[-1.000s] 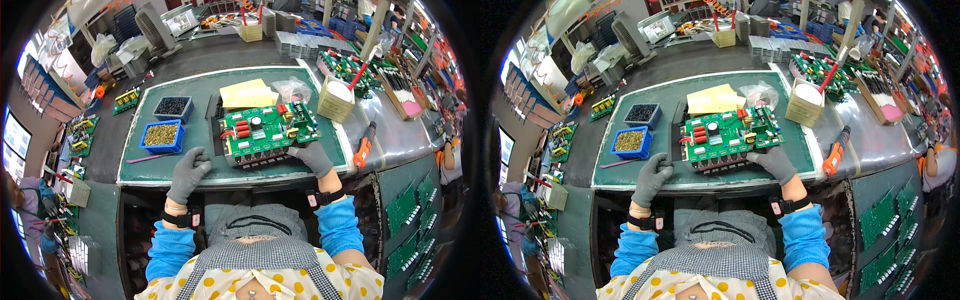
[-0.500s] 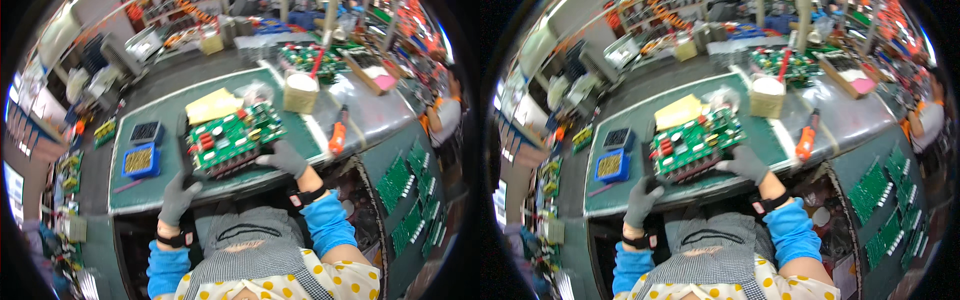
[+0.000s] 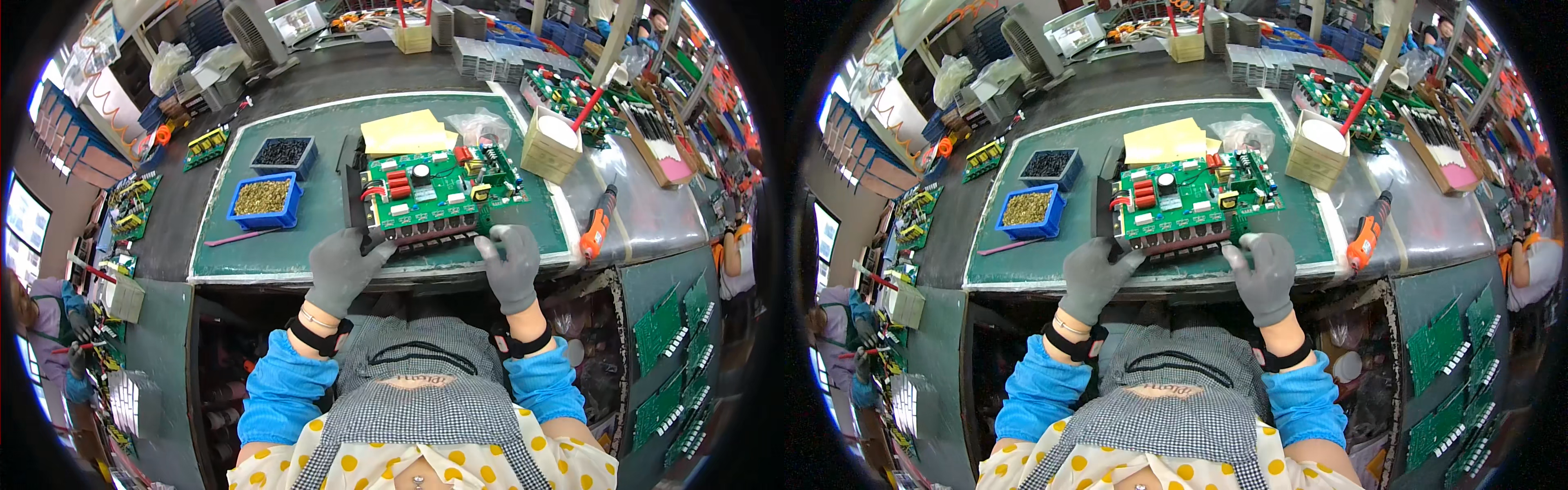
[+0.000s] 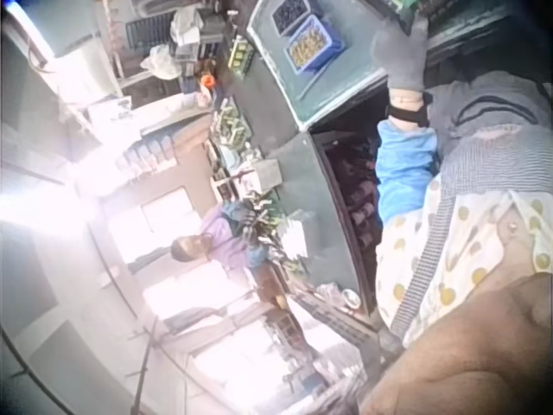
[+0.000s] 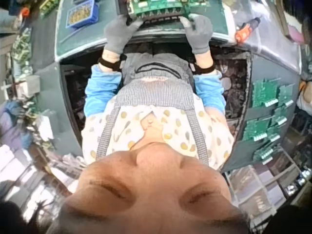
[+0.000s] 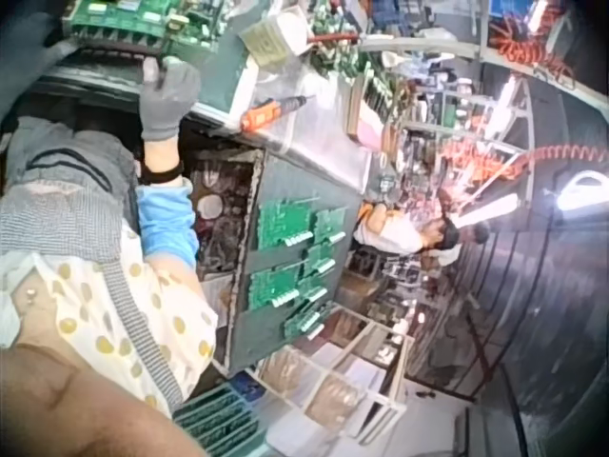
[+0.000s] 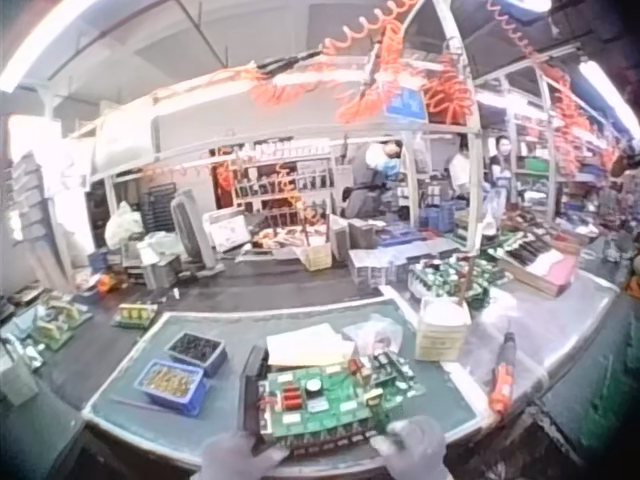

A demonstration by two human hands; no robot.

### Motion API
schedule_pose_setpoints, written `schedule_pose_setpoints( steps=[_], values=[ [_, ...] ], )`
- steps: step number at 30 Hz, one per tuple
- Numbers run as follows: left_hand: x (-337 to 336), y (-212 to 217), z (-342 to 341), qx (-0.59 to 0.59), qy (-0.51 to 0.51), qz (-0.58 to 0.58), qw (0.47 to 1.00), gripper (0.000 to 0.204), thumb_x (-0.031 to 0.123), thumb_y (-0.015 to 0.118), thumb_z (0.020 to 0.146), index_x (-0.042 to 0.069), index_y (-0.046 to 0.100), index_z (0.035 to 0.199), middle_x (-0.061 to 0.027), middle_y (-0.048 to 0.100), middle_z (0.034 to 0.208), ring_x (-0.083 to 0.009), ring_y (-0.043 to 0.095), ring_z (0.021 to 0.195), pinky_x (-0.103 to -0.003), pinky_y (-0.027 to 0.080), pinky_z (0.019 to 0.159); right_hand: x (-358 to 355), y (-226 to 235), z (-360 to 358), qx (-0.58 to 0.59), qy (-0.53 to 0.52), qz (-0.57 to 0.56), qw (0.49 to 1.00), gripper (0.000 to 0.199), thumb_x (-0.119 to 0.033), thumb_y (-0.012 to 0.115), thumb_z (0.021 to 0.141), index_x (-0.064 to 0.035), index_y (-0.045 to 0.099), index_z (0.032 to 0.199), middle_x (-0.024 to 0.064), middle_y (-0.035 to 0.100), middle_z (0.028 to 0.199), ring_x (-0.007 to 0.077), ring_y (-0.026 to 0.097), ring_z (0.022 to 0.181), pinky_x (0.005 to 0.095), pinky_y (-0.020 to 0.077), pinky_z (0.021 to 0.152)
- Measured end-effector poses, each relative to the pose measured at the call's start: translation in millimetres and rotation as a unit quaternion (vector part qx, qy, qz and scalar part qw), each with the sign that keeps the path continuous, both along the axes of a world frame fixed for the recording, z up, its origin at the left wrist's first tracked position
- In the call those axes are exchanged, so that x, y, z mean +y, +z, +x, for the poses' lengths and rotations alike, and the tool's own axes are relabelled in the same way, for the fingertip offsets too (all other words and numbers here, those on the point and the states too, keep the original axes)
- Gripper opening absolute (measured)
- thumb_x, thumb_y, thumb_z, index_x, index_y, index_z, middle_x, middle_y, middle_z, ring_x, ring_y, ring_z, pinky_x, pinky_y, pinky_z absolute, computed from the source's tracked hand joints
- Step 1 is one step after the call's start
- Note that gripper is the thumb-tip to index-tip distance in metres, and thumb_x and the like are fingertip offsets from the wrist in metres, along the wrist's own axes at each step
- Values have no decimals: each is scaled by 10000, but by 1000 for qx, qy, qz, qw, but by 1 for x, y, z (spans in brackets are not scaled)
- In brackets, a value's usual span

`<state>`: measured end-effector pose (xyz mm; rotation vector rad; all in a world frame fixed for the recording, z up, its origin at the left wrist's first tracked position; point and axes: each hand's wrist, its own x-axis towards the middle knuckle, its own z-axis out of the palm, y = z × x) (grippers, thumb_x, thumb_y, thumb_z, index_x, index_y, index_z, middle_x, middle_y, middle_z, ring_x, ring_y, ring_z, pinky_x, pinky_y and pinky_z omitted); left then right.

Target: Assembling electronic circuit boards by attaching components, applying paste, and securing with an electric screwdriver.

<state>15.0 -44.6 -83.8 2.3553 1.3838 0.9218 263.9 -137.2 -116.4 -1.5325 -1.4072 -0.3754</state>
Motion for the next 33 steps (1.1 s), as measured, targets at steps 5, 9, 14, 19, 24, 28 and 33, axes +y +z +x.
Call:
schedule_pose_setpoints(
  steps=[5, 9, 14, 19, 24, 28, 33],
  values=[
    [1, -1, 2, 69, 22, 45, 996, 357, 452, 782, 718, 107, 742, 798, -115, 668, 701, -298, 664, 672, -391, 511, 596, -5, 8, -22, -121, 55, 35, 991, 227, -254, 763, 790, -90, 607, 801, 68, 542, 676, 289, 561, 651, 402, 440, 596],
    [1, -2, 4, 63, 33, 65, 995, 357, 464, 784, 702, 115, 721, 742, -106, 646, 669, -302, 653, 650, -403, 501, 576, 3, 12, -41, -130, 98, 12, 987, 241, -288, 756, 784, -96, 609, 781, 57, 551, 656, 276, 560, 608, 394, 439, 563],
    [2, -5, 7, 52, 34, 89, 994, 403, 462, 787, 701, 67, 712, 709, -138, 644, 671, -327, 647, 638, -421, 505, 584, 0, 13, -61, -68, 206, -51, 975, 208, -226, 725, 814, -69, 635, 917, 96, 702, 936, 288, 647, 639, 375, 505, 552],
    [3, -7, 7, 68, 35, 81, 994, 322, 411, 768, 713, 96, 704, 709, -116, 647, 683, -314, 648, 644, -410, 506, 577, 8, 11, -68, -37, 233, -95, 967, 214, -219, 711, 827, -73, 605, 941, 121, 689, 1049, 314, 667, 679, 386, 523, 562],
    [4, -9, 8, 55, 32, 63, 996, 326, 408, 769, 705, 88, 705, 711, -123, 643, 680, -324, 643, 644, -413, 507, 581, 19, 9, -76, -38, 237, -138, 961, 224, -270, 668, 859, -81, 569, 929, 112, 646, 928, 328, 652, 702, 411, 513, 577],
    [6, -9, 8, 50, 31, 58, 997, 324, 402, 774, 701, 85, 704, 709, -128, 644, 686, -328, 642, 643, -417, 506, 583, 22, 8, -73, -19, 238, -143, 961, 227, -276, 670, 860, -82, 565, 916, 113, 635, 899, 328, 648, 702, 418, 511, 589],
    [5, -9, 6, 55, 30, 30, 998, 300, 361, 776, 717, 81, 721, 810, -140, 680, 757, -341, 665, 706, -413, 520, 628, 21, 5, -60, 10, 197, -166, 966, 198, -260, 670, 862, -85, 583, 898, 112, 636, 808, 327, 646, 710, 427, 506, 597]
  ],
)
